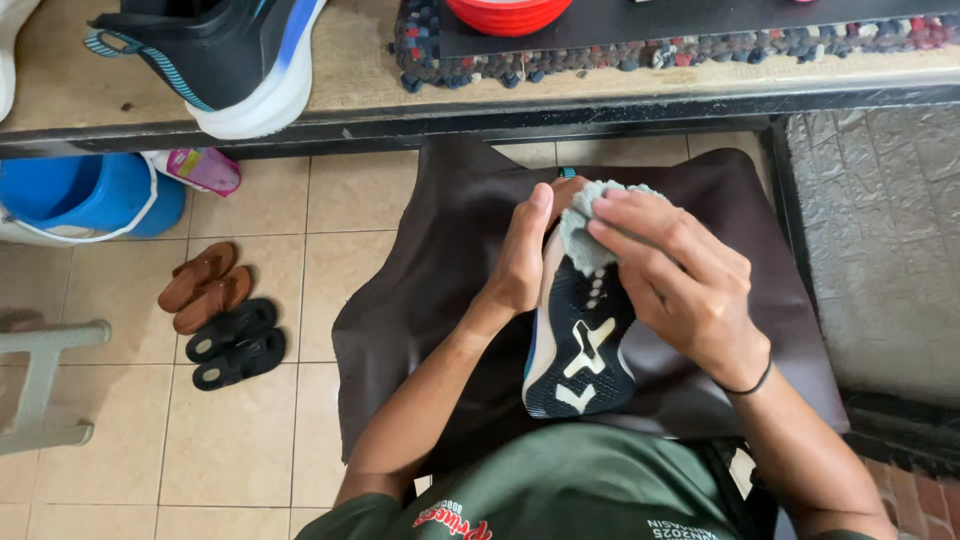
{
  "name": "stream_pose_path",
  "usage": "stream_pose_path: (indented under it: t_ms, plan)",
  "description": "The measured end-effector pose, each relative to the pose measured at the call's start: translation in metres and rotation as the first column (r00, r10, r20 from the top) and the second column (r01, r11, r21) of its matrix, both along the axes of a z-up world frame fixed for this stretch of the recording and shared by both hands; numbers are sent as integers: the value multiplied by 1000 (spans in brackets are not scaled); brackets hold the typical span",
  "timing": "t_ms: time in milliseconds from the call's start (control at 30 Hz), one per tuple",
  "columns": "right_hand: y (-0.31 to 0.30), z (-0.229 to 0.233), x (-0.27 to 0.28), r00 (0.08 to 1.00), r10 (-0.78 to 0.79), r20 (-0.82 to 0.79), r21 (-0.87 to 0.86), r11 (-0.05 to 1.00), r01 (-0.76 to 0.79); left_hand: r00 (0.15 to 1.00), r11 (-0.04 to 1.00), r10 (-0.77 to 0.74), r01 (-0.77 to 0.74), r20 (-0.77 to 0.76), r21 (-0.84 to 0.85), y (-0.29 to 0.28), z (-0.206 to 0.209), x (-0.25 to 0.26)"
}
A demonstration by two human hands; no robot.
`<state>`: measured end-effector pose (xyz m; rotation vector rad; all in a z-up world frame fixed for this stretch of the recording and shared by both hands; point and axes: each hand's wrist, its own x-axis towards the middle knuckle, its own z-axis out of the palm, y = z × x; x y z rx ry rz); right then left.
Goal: The person cleans the sole of a shoe by spraying it with a cleaning solution, scrubbing it with a brush, and using a small hand tool to scrape debris from the tread before wiping it with a cloth.
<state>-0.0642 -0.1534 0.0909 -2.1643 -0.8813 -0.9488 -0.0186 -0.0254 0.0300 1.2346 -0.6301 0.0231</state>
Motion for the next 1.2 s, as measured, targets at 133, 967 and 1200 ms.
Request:
stream_pose_path:
  t_ms: [133,967,1200]
  plan:
    - [-2,6,-20,987,154,36,-47,987,-153,996,997,-77,77,-52,-2,3,-4,6]
    - [-6,-53,-95,652,-82,-754,-81,996,31,912,745,394,-388,112,542,0,33,-18]
    - [-15,-67,-106,564,-76,-822,-31,996,88,878,697,436,-468,198,542,-2,36,-22]
